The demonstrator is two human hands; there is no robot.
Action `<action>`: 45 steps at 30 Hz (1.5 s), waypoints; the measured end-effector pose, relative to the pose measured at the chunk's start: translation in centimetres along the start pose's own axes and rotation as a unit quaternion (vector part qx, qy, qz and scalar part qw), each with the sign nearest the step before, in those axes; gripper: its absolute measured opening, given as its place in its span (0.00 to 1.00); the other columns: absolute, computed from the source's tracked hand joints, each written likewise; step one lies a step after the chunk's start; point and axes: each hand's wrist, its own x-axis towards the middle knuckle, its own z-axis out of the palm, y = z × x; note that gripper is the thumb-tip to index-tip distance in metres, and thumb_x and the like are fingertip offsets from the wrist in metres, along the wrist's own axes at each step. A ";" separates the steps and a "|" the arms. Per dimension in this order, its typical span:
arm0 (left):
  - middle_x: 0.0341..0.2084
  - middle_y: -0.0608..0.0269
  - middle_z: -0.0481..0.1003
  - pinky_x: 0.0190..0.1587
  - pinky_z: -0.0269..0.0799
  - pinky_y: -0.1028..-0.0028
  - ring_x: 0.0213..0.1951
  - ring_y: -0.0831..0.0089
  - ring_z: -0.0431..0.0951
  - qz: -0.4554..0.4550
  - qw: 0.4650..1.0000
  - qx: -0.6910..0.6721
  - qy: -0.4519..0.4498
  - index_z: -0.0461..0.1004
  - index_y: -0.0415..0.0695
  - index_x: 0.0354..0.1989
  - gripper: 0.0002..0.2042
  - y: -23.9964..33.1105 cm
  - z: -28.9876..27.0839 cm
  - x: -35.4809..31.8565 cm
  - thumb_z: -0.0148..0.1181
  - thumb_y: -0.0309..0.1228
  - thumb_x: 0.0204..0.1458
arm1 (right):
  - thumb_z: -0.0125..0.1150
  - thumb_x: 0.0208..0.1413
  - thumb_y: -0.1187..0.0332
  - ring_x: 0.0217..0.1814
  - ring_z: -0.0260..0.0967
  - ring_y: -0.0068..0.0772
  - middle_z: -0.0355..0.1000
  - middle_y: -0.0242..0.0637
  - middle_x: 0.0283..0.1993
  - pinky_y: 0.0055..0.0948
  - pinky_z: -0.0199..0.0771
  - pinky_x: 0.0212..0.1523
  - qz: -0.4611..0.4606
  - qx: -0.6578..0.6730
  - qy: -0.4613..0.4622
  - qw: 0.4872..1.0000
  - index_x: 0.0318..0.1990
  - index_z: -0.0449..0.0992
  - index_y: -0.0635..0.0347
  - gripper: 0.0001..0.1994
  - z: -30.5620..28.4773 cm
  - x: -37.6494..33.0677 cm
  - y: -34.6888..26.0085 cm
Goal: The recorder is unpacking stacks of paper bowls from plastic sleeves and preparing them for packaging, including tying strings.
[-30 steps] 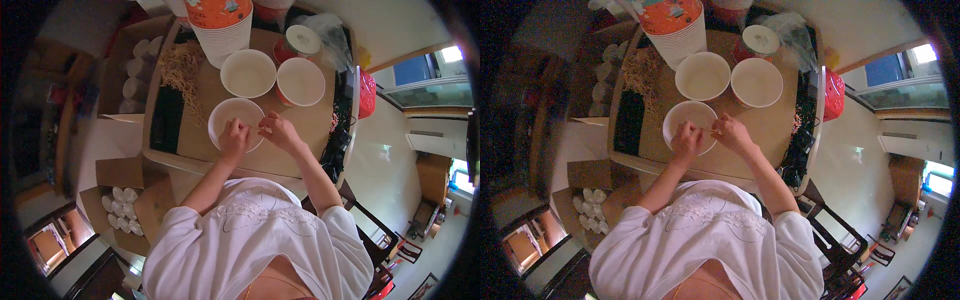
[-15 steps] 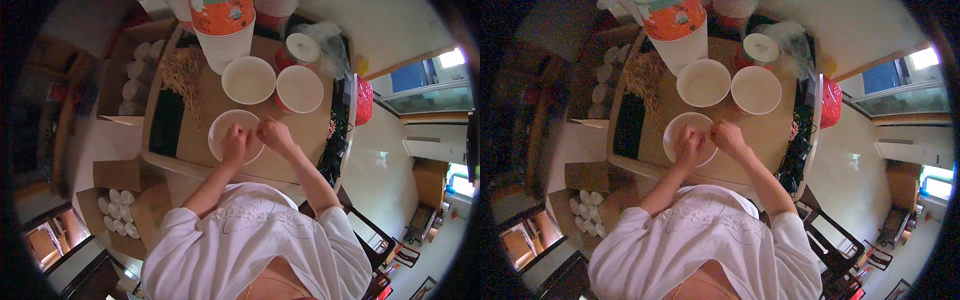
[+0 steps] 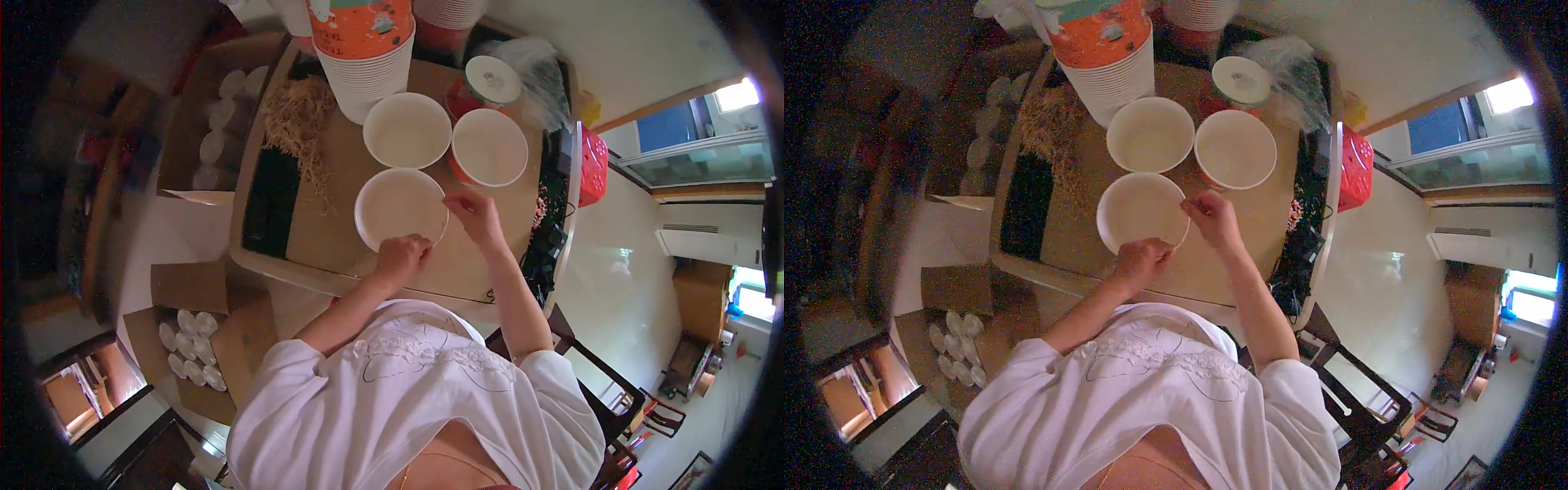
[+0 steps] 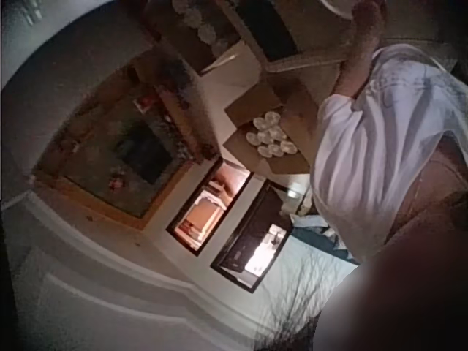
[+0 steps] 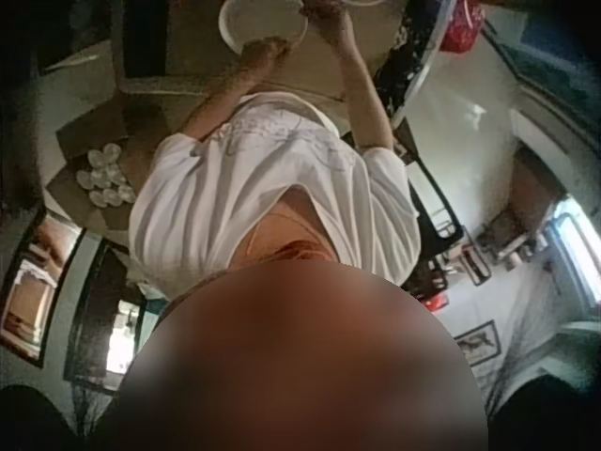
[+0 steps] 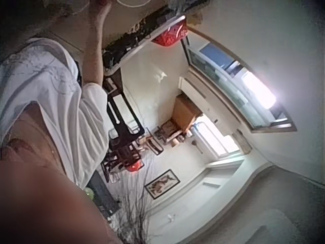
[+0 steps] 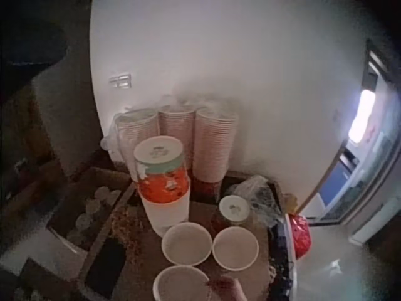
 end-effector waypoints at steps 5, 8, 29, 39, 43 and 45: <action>0.20 0.56 0.73 0.25 0.69 0.60 0.22 0.58 0.74 -0.009 1.000 0.017 -0.023 0.73 0.44 0.20 0.06 0.2 0.3 0.4 0.56 0.31 0.43 | 0.58 0.51 0.72 0.32 0.67 0.14 0.72 0.28 0.28 0.17 0.66 0.33 -0.027 0.022 0.007 0.999 0.34 0.74 0.62 0.05 -1.5 0.0 -1.4; 0.18 0.56 0.72 0.23 0.67 0.59 0.21 0.57 0.73 -0.002 0.999 0.033 -0.025 0.72 0.44 0.18 0.06 0.0 0.5 0.5 0.57 0.31 0.42 | 0.58 0.50 0.74 0.32 0.67 0.15 0.72 0.28 0.30 0.17 0.66 0.34 -0.049 0.059 0.006 0.997 0.34 0.74 0.62 0.04 -1.6 -0.1 -2.1; 0.41 0.55 0.71 0.43 0.69 0.63 0.44 0.59 0.70 -0.030 0.996 0.067 -0.046 0.73 0.45 0.29 0.09 -2.3 2.2 3.1 0.55 0.35 0.42 | 0.59 0.41 0.72 0.31 0.69 0.39 0.70 0.41 0.29 0.33 0.69 0.32 -0.122 -0.206 -0.107 0.965 0.28 0.75 0.59 0.05 -0.2 1.2 0.8; 0.24 0.55 0.72 0.33 0.68 0.69 0.27 0.64 0.73 -0.171 0.890 -0.420 -0.054 0.70 0.42 0.26 0.08 -7.6 9.7 1.6 0.57 0.33 0.44 | 0.60 0.40 0.72 0.27 0.68 0.37 0.70 0.40 0.26 0.32 0.70 0.30 -0.093 -0.168 -0.122 0.974 0.28 0.75 0.60 0.05 0.0 0.7 0.6; 0.21 0.59 0.70 0.30 0.67 0.71 0.25 0.71 0.71 -0.009 0.952 -0.245 -0.185 0.68 0.42 0.29 0.08 -2.2 2.4 2.6 0.57 0.32 0.46 | 0.60 0.41 0.71 0.28 0.68 0.37 0.70 0.40 0.26 0.32 0.69 0.30 -0.115 -0.175 -0.115 0.971 0.28 0.74 0.60 0.05 -1.1 0.2 0.7; 0.21 0.59 0.70 0.29 0.67 0.72 0.25 0.72 0.72 -0.031 0.943 -0.286 -0.164 0.67 0.41 0.30 0.08 -2.7 2.6 2.2 0.57 0.31 0.46 | 0.59 0.42 0.72 0.28 0.68 0.38 0.69 0.41 0.26 0.33 0.68 0.29 -0.086 -0.169 -0.124 0.974 0.29 0.74 0.61 0.05 -0.8 -0.3 0.3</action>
